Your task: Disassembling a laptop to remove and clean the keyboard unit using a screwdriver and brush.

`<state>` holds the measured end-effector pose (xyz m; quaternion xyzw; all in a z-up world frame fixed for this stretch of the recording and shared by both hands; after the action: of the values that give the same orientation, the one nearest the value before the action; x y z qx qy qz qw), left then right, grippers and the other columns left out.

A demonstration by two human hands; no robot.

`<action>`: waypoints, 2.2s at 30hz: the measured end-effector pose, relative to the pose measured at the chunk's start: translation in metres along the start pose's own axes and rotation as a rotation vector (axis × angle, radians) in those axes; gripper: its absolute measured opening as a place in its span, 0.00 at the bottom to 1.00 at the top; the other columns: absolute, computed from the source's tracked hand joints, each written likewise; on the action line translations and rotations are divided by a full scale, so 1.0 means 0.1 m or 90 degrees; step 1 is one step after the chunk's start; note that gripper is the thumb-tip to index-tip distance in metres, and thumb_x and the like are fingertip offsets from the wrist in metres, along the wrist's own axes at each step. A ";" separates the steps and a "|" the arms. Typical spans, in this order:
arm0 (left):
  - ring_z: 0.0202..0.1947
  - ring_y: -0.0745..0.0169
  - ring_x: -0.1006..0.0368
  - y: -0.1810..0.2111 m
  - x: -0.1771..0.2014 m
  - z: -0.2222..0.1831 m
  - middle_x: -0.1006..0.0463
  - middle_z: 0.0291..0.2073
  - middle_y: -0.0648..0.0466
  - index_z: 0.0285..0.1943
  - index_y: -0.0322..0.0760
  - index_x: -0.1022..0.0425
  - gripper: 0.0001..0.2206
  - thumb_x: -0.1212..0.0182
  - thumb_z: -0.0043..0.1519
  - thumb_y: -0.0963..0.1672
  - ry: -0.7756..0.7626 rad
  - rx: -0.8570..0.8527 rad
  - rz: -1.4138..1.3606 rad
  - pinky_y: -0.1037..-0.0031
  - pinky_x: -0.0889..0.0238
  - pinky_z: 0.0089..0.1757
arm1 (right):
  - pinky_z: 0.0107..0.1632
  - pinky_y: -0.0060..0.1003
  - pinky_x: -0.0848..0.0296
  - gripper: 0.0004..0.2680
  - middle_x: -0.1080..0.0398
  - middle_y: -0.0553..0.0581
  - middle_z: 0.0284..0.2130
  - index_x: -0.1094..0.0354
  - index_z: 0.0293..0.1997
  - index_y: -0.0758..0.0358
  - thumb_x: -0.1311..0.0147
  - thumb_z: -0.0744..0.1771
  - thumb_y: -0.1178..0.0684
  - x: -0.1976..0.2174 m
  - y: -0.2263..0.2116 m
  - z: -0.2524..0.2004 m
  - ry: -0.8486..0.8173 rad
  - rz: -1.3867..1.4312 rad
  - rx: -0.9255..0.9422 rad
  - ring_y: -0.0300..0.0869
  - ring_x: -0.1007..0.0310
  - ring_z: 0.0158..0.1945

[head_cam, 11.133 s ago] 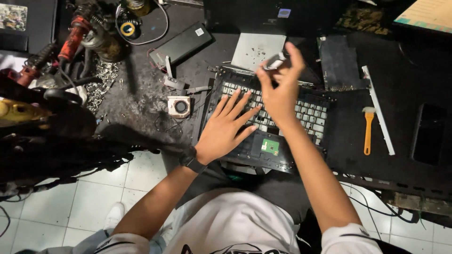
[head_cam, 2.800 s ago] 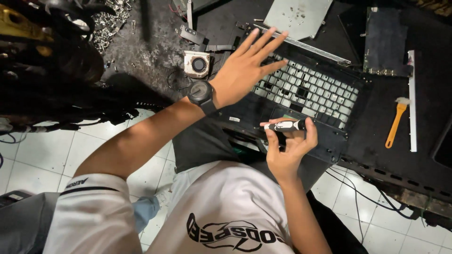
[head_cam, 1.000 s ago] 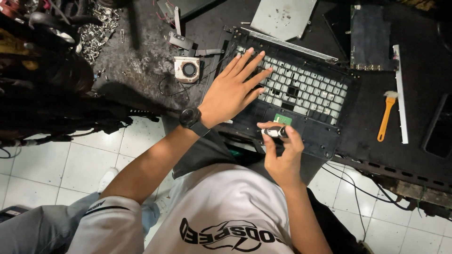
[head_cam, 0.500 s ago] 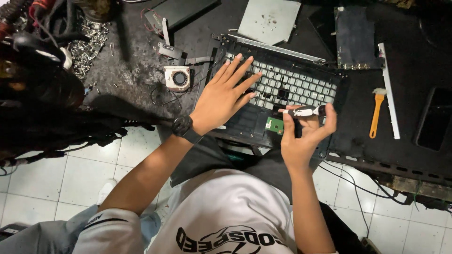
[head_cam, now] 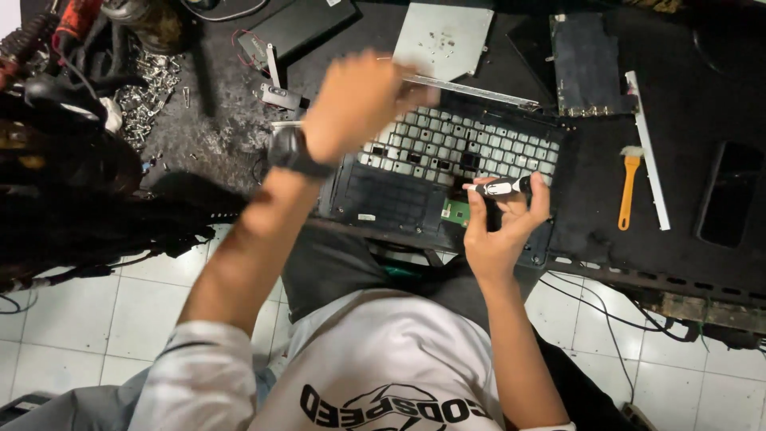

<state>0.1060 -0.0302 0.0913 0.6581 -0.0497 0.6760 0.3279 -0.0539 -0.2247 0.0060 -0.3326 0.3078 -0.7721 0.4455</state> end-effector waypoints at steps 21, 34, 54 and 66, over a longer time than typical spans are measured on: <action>0.27 0.51 0.24 -0.34 -0.03 0.07 0.16 0.30 0.51 0.41 0.41 0.17 0.11 0.42 0.69 0.48 0.159 -0.049 -0.106 0.58 0.33 0.30 | 0.50 0.50 0.21 0.27 0.30 0.70 0.43 0.62 0.71 0.71 0.43 0.68 0.69 -0.02 0.01 0.01 -0.010 -0.052 0.074 0.56 0.21 0.42; 0.24 0.62 0.29 -0.34 0.25 -0.11 0.17 0.30 0.55 0.40 0.40 0.18 0.10 0.45 0.70 0.44 0.259 -0.074 -0.181 0.67 0.38 0.28 | 0.51 0.50 0.23 0.26 0.34 0.69 0.43 0.60 0.70 0.73 0.43 0.68 0.69 0.00 0.09 -0.09 0.024 -0.043 0.091 0.56 0.26 0.46; 0.78 0.43 0.56 0.21 -0.62 -0.96 0.44 0.76 0.46 0.69 0.44 0.28 0.16 0.45 0.73 0.47 0.072 -0.058 -0.098 0.53 0.66 0.71 | 0.49 0.47 0.24 0.29 0.35 0.66 0.41 0.59 0.69 0.70 0.37 0.65 0.70 0.01 -0.07 0.09 -0.003 -0.122 0.119 0.54 0.27 0.43; 0.77 0.46 0.55 0.20 -0.60 -0.96 0.40 0.75 0.47 0.68 0.44 0.25 0.16 0.44 0.73 0.48 0.092 -0.043 -0.145 0.56 0.64 0.71 | 0.55 0.50 0.28 0.27 0.32 0.68 0.42 0.68 0.71 0.67 0.48 0.69 0.69 -0.03 0.03 -0.07 -0.033 -0.034 0.075 0.56 0.25 0.45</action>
<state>0.0089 -0.0208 0.0313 0.5977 0.0266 0.6779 0.4271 -0.0562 -0.2219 -0.0014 -0.3337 0.2412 -0.7917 0.4513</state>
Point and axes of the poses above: each hand's wrist, its own z-axis towards the middle knuckle, its own x-axis out of the back of the hand, y = z × x, the point moved 4 cm from there along z, towards the middle knuckle
